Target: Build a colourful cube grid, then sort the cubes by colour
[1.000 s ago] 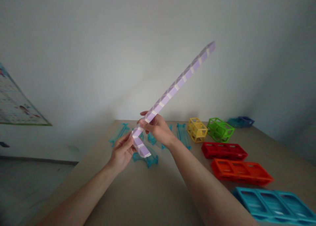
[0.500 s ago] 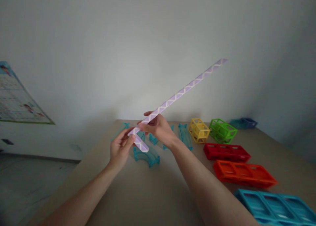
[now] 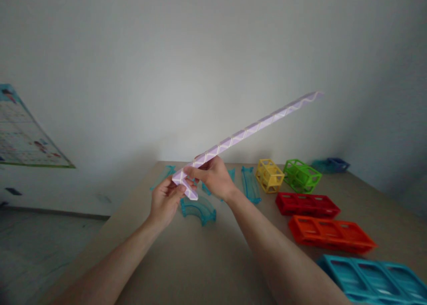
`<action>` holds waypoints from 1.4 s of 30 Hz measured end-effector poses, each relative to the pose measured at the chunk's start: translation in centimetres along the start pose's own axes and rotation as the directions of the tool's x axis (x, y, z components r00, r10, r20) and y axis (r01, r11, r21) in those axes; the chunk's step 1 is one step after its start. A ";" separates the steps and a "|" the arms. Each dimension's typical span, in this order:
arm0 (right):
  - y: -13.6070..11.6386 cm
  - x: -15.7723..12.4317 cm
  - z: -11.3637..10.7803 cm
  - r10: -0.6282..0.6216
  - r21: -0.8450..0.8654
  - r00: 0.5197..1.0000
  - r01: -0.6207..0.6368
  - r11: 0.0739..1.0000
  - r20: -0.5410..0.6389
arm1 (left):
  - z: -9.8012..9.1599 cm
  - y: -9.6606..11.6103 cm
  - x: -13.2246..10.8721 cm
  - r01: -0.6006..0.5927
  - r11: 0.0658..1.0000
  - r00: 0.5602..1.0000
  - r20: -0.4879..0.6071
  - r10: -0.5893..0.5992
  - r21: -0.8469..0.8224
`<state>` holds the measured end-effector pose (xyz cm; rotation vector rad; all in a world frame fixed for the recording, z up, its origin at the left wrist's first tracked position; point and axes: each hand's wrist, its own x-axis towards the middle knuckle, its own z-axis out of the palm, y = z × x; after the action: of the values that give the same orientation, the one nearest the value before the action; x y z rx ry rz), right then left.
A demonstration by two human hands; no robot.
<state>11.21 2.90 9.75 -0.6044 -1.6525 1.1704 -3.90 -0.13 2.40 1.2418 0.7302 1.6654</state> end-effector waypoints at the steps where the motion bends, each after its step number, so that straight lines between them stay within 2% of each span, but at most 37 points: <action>1: 0.0 0.0 0.1 0.005 -0.013 1.000 -0.006 1.000 -0.018 | -0.1 0.0 0.1 -0.014 1.000 0.999 -0.037 0.015 0.028; 4: -0.2 0.1 0.5 0.037 -0.043 0.995 -0.041 0.998 -0.094 | -0.1 0.0 0.2 -0.051 0.991 0.991 -0.116 0.065 0.122; 9: -0.5 0.0 1.1 0.076 -0.117 0.978 -0.100 0.988 -0.196 | 0.2 0.2 -0.1 -0.072 0.979 0.985 -0.144 0.100 0.190; 15: -0.8 -0.1 1.3 0.089 -0.069 0.972 -0.106 0.992 -0.215 | 0.3 0.8 -0.5 -0.128 0.978 0.984 -0.102 0.146 0.167; 20: -1.0 -0.3 1.6 0.124 0.025 0.970 -0.122 0.992 -0.208 | 0.2 0.9 -0.8 -0.124 0.976 0.990 -0.047 0.135 0.179; 23: -0.7 -0.3 1.9 0.136 0.098 0.963 -0.116 0.988 -0.233 | 0.3 0.9 -0.8 -0.086 0.994 0.996 -0.026 0.088 0.062; 26: -0.4 -0.5 1.6 0.099 0.090 0.966 -0.080 0.993 -0.237 | 0.6 1.3 -0.7 0.035 0.983 0.999 0.037 -0.029 -0.178; 30: -0.6 -0.7 0.6 -0.028 0.190 0.996 0.043 0.981 -0.083 | 0.7 2.0 -0.6 0.262 0.886 0.961 0.193 -0.200 -0.383; 32: -0.7 -0.8 0.4 -0.071 0.197 0.997 0.072 0.978 -0.011 | 0.7 2.1 -0.6 0.330 0.840 0.938 0.246 -0.243 -0.430; 33: -0.7 -0.8 0.5 -0.081 0.175 0.997 0.082 0.981 -0.011 | 0.8 2.0 -0.7 0.352 0.819 0.931 0.259 -0.258 -0.452; 35: -0.5 -0.9 1.1 -0.075 0.129 0.995 0.084 0.988 -0.070 | 0.9 1.7 -0.8 0.363 0.784 0.930 0.249 -0.271 -0.504; 38: -0.1 -0.8 2.2 -0.003 0.115 0.985 0.023 0.993 -0.170 | 1.2 1.3 -0.8 0.322 0.761 0.947 0.200 -0.252 -0.563; 42: 0.6 -0.7 2.7 0.062 0.178 0.982 -0.029 0.984 -0.179 | 1.4 0.9 -0.4 0.240 0.791 0.971 0.129 -0.203 -0.562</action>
<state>8.97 1.50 8.80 -0.6217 -1.3708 1.2396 -2.82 -1.01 3.48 0.7342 0.2741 1.4848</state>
